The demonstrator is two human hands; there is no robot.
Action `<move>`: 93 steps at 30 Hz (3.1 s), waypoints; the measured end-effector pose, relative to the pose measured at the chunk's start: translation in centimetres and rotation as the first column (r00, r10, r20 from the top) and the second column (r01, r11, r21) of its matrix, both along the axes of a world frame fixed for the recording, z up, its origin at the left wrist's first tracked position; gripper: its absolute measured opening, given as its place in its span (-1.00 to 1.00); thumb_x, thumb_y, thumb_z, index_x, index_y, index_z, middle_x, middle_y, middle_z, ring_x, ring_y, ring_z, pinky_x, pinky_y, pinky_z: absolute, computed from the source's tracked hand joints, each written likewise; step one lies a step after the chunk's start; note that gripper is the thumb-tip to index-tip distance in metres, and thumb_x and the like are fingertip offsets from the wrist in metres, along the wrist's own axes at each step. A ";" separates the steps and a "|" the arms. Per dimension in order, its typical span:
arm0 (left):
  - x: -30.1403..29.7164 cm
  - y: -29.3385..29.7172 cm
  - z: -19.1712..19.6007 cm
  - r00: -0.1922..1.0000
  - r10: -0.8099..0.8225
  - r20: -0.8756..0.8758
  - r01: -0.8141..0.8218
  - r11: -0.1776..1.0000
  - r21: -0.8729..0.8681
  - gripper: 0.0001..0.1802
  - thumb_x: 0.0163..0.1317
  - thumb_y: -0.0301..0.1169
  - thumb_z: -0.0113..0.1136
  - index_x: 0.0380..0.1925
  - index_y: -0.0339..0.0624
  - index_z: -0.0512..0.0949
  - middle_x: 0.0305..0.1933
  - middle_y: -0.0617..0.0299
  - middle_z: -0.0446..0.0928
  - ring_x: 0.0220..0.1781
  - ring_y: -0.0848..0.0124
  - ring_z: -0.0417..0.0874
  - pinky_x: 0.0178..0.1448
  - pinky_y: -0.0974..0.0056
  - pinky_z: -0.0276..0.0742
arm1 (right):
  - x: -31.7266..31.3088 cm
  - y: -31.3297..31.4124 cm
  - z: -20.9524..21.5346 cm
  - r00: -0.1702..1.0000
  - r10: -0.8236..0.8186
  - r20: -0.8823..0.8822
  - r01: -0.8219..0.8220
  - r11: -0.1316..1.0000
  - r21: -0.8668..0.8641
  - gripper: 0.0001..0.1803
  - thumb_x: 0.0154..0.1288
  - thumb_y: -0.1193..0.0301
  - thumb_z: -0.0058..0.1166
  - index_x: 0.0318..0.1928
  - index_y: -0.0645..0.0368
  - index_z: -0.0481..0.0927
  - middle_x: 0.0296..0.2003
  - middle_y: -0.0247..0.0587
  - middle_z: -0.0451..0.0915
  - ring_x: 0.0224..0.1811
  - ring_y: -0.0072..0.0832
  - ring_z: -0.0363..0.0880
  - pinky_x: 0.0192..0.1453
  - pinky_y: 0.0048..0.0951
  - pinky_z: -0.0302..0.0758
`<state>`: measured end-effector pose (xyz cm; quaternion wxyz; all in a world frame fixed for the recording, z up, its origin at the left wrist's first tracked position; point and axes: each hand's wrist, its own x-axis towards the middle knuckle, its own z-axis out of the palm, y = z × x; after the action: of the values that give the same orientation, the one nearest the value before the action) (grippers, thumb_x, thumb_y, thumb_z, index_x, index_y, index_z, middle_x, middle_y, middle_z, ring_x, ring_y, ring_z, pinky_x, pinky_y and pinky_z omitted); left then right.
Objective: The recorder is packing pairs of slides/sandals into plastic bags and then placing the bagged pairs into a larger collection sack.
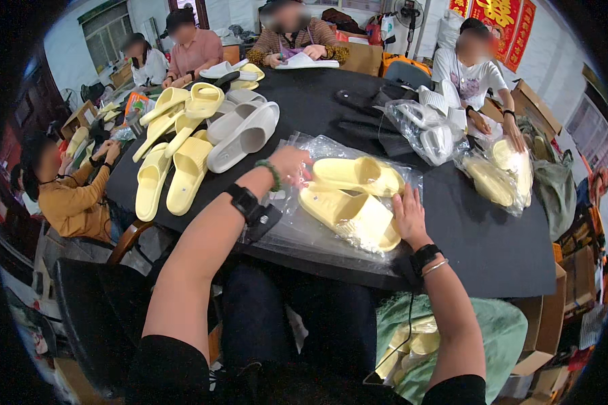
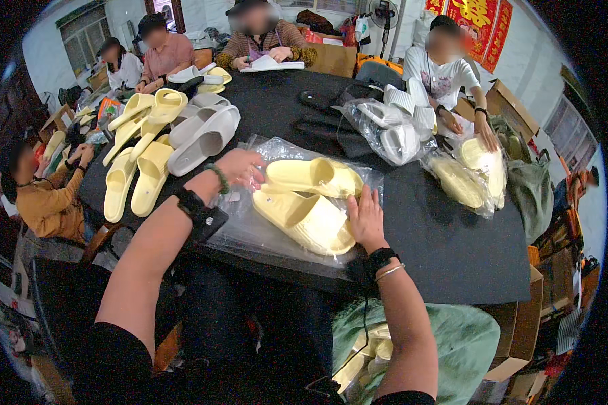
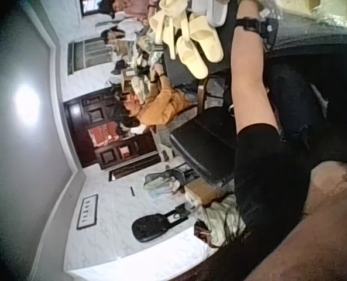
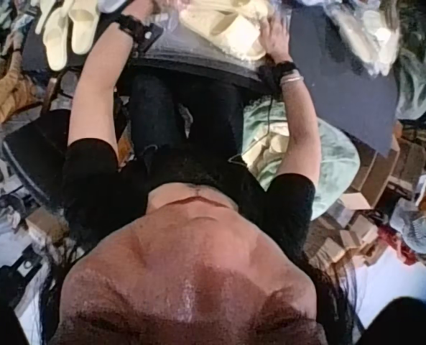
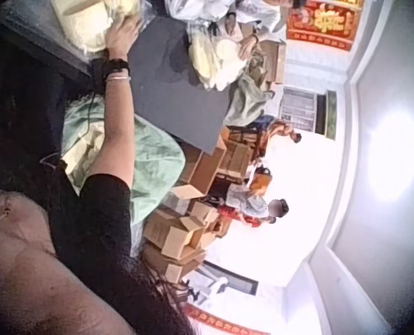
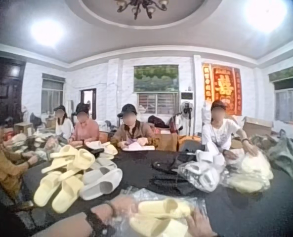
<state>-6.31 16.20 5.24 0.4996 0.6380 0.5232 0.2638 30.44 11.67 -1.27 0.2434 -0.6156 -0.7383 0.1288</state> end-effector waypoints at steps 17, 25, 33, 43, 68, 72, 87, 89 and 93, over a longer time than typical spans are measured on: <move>1.2 4.0 4.0 0.976 0.132 0.171 -0.074 0.947 -0.312 -0.35 0.28 -0.09 0.21 0.22 -0.29 0.33 0.10 -0.02 0.54 -0.07 0.11 0.66 0.02 0.09 0.64 | -0.1 -0.5 0.8 0.998 -0.023 0.054 0.025 0.999 -0.034 -0.20 0.49 -0.08 -0.45 0.45 0.31 0.01 0.43 0.11 0.10 0.52 0.03 -0.08 0.52 -0.07 -0.07; 0.7 3.5 3.4 0.746 0.373 0.551 -0.141 0.898 -0.416 -0.44 0.48 -0.19 -0.21 0.30 -0.41 0.18 0.23 -0.27 0.40 0.17 -0.20 0.53 0.19 -0.05 0.58 | 0.5 -0.5 0.5 0.997 -0.024 0.073 0.026 0.999 -0.031 -0.20 0.48 -0.09 -0.45 0.44 0.32 0.02 0.42 0.11 0.13 0.52 0.04 -0.06 0.51 -0.05 -0.05; -2.7 -0.8 -0.6 0.561 0.342 0.754 -0.032 0.919 -0.393 -0.56 0.42 -0.38 -0.16 0.18 -0.47 0.27 0.19 -0.29 0.43 0.18 -0.10 0.54 0.25 0.01 0.55 | -0.5 0.1 0.6 0.999 0.004 0.047 -0.002 1.000 -0.029 -0.21 0.47 -0.06 -0.39 0.43 0.34 0.04 0.41 0.14 0.15 0.51 0.05 -0.04 0.50 -0.04 -0.02; -0.6 -3.2 0.1 0.801 -0.050 -0.596 0.536 0.504 0.677 -0.29 -0.02 -0.16 0.39 0.23 0.11 0.48 0.43 0.11 0.26 0.38 0.00 0.28 0.46 0.01 0.22 | 1.8 1.3 -2.0 0.979 0.040 0.198 -0.047 0.998 0.031 -0.23 0.47 -0.02 -0.32 0.45 0.29 0.02 0.41 0.14 0.14 0.53 0.04 -0.10 0.51 -0.01 -0.09; 13.9 1.1 -0.4 0.663 -0.269 -0.698 0.678 0.611 0.409 -0.66 -0.01 -0.25 0.29 -0.27 -0.22 0.60 -0.12 -0.04 0.61 0.01 -0.01 0.58 0.10 0.06 0.49 | 0.3 -0.4 0.6 0.996 0.007 0.088 0.000 0.997 -0.082 -0.19 0.50 -0.08 -0.49 0.47 0.31 -0.07 0.46 0.07 0.04 0.56 -0.05 -0.19 0.53 -0.04 -0.18; 13.7 0.9 -0.3 0.662 -0.219 -0.717 0.710 0.487 0.508 -0.88 -0.10 -0.40 0.23 -0.54 -0.20 0.63 -0.37 -0.01 0.62 -0.20 0.03 0.64 -0.09 0.04 0.54 | 0.8 -0.8 0.3 0.997 -0.013 0.078 0.021 0.995 -0.093 -0.20 0.50 -0.06 -0.48 0.48 0.31 -0.07 0.48 0.05 0.01 0.57 -0.07 -0.21 0.53 -0.05 -0.18; -8.7 -1.7 -2.3 0.694 0.152 -0.704 0.400 0.731 0.553 -0.84 0.13 -0.33 0.16 -0.40 -0.19 0.60 -0.29 -0.02 0.58 -0.14 -0.02 0.56 -0.04 0.02 0.50 | -1.0 -0.5 0.9 0.930 -0.030 0.366 0.017 0.999 0.038 -0.14 0.39 -0.17 -0.27 0.44 0.25 0.10 0.47 0.05 0.04 0.54 0.01 -0.10 0.54 -0.10 -0.08; -9.6 -3.5 -2.1 0.710 0.225 -0.667 0.343 0.717 0.607 -0.84 0.11 -0.35 0.15 -0.46 -0.22 0.56 -0.34 -0.04 0.56 -0.19 -0.04 0.55 -0.10 0.00 0.49 | -0.8 -0.7 0.8 0.932 -0.021 0.362 0.020 1.000 0.008 -0.12 0.39 -0.19 -0.28 0.45 0.24 0.07 0.47 0.05 0.02 0.54 0.01 -0.12 0.55 -0.11 -0.09; -8.3 -7.6 2.6 0.737 0.403 -0.542 0.152 0.683 0.715 -0.88 0.05 -0.41 0.12 -0.52 -0.24 0.52 -0.38 -0.07 0.53 -0.24 -0.08 0.54 -0.18 -0.03 0.45 | -0.3 -0.9 0.8 0.933 -0.015 0.359 0.022 1.000 -0.016 -0.09 0.37 -0.22 -0.29 0.46 0.24 0.04 0.48 0.05 0.00 0.55 -0.01 -0.16 0.55 -0.10 -0.10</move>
<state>-14.57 8.56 7.84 -0.0322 0.7899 0.5639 0.2388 30.18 10.79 -0.47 0.0998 -0.6382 -0.7632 0.0191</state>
